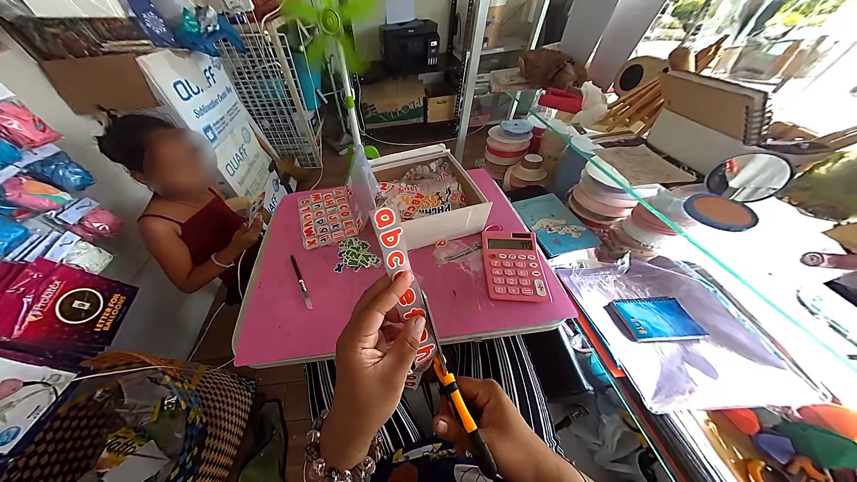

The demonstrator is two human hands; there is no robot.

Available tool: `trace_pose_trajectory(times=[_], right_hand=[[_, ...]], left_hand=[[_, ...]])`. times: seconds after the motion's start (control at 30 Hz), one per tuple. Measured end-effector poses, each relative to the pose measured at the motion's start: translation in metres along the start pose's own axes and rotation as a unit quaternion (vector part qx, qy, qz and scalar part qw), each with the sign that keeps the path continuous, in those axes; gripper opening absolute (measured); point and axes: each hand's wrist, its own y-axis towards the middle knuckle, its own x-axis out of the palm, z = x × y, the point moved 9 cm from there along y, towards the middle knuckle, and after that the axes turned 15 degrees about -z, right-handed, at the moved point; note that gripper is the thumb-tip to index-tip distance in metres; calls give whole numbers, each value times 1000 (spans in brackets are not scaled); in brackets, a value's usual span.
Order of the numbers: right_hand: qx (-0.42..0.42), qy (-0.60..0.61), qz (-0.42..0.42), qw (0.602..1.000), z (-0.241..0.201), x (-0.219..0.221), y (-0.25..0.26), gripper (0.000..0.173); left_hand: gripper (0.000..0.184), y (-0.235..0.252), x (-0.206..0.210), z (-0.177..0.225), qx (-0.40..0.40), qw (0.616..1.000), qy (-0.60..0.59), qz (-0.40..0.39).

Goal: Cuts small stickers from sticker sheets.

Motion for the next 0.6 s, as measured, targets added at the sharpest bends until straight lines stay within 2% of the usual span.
trace_pose_trajectory(times=[0.6], right_hand=[[7,-3,18,1000,-1,-2,-2,29]], left_hand=[[42,-6,8,0,-1,999,-32,-11]])
